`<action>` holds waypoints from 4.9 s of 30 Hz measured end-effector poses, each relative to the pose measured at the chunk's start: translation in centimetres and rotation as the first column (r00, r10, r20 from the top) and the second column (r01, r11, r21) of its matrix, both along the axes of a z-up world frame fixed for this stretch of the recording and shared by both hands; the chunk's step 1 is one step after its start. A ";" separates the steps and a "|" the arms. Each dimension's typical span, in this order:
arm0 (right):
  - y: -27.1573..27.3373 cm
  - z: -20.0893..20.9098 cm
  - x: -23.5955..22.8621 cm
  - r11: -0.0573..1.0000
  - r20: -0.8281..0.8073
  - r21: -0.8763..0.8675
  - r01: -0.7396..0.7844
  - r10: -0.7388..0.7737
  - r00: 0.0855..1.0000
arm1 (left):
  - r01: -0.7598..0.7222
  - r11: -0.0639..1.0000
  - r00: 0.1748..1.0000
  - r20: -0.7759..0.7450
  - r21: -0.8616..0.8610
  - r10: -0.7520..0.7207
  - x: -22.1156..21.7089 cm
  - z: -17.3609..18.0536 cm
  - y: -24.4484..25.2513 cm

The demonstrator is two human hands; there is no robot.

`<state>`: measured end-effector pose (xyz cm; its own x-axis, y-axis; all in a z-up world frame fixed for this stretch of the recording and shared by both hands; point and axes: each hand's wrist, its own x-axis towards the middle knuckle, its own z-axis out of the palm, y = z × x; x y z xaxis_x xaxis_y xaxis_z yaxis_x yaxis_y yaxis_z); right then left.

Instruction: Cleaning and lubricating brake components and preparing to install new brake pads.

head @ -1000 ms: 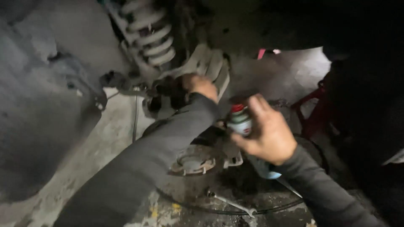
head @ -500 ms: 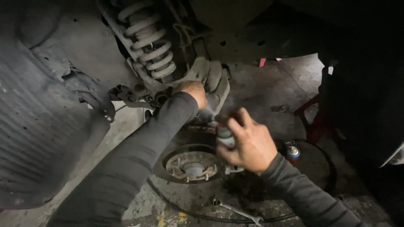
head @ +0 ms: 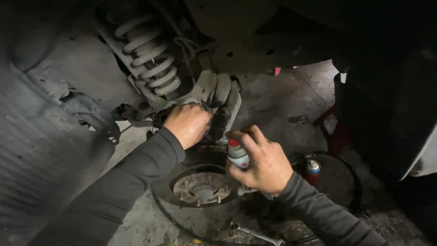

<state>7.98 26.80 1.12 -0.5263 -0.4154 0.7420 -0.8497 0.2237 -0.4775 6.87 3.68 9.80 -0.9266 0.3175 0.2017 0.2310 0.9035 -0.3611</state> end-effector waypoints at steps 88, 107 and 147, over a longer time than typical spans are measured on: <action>-6.4 -25.9 1.2 0.989 0.463 0.131 0.062 -0.116 0.879 | -0.350 -0.401 0.759 0.507 0.846 0.408 18.0 -54.3 -15.4; -1.8 -25.1 -3.7 0.828 0.221 -0.535 -0.169 0.330 0.918 | -0.313 0.327 0.933 0.224 0.892 0.283 13.0 -28.4 -7.0; 10.6 -21.4 -24.2 0.719 0.759 0.237 -0.654 0.283 0.586 | -0.613 0.612 0.754 0.601 0.500 0.265 8.2 -38.8 -1.2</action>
